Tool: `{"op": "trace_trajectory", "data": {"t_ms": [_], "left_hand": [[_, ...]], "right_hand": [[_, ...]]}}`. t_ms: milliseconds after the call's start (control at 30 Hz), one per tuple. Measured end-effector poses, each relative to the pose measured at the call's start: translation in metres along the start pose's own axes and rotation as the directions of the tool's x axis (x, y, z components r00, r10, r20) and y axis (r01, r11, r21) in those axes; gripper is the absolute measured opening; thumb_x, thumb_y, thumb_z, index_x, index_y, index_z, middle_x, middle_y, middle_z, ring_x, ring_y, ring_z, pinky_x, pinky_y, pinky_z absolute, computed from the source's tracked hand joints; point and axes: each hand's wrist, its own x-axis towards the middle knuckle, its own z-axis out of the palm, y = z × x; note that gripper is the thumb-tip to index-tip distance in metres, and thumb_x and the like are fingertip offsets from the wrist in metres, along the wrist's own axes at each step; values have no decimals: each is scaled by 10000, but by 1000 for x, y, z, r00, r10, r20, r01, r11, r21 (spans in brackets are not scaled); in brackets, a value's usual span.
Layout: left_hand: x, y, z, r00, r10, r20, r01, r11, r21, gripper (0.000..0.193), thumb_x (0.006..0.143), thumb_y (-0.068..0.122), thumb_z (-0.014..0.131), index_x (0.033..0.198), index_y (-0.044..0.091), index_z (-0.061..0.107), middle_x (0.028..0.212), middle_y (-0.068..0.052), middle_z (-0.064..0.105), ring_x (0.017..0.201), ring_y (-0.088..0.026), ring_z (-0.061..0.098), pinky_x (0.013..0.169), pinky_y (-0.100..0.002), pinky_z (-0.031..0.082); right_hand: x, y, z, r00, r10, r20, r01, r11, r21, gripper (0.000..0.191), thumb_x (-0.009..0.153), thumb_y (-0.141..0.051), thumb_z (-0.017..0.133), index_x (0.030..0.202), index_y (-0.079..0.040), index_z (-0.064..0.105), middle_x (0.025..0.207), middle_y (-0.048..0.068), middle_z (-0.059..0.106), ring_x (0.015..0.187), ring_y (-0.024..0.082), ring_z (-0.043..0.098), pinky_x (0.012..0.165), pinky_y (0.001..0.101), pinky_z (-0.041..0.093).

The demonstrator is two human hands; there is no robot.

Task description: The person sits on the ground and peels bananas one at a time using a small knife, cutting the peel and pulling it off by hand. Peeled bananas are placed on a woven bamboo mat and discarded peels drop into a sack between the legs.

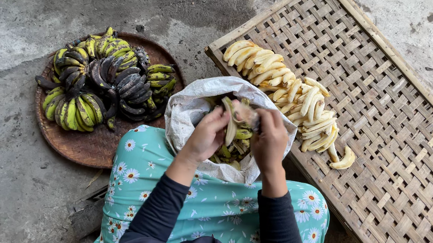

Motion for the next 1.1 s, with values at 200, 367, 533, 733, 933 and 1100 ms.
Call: {"op": "trace_trajectory", "data": {"t_ms": [200,367,533,733,933,1100], "left_hand": [[-37,18,-18,971,-222,89,213,972,93,498,1063,186,577,1528,29,494,1070,-36,660,944,-126,658,841,-283,569],[-36,6,-22,996,-71,49,65,991,115,629,923,138,755,1495,69,502,1165,-12,680,1027,-123,667,961,-302,587],[-14,-22,-38,999,-26,-36,26,1000,9,543,895,187,775,1379,57,568,1217,-35,696,1107,-149,684,994,-315,566],[-5,-34,-42,981,-9,-196,-30,980,-196,446,961,294,709,1367,185,562,1178,-2,696,1050,-126,670,899,-285,555],[-19,-7,-29,1000,-10,-11,11,982,190,401,1020,327,606,1394,187,574,1141,54,663,1021,-72,648,838,-278,553],[-23,-8,-26,984,-37,174,-18,951,307,353,1122,253,553,1439,101,535,1182,4,616,1047,-79,591,938,-247,513]], "right_hand": [[4,43,-10,977,189,-94,-207,949,-237,193,923,27,660,1109,-22,642,1036,136,646,847,285,645,697,400,543],[4,41,-8,900,333,279,-414,854,316,256,1003,-163,661,1222,-30,680,954,77,589,666,121,563,548,276,491],[-5,12,11,736,240,633,-672,150,725,246,1074,-209,632,1188,-3,704,708,-53,509,499,41,477,444,227,392],[-9,-6,27,942,71,327,-284,684,672,63,1031,-74,665,1060,-21,650,914,-14,630,833,109,576,756,271,496],[-5,-3,29,962,95,256,-242,734,635,86,1092,-105,593,1042,-35,595,887,-9,612,798,108,572,722,264,504],[0,10,15,874,389,291,-457,453,766,167,1105,-202,555,1062,-45,591,730,-31,547,539,51,502,465,230,390]]}}
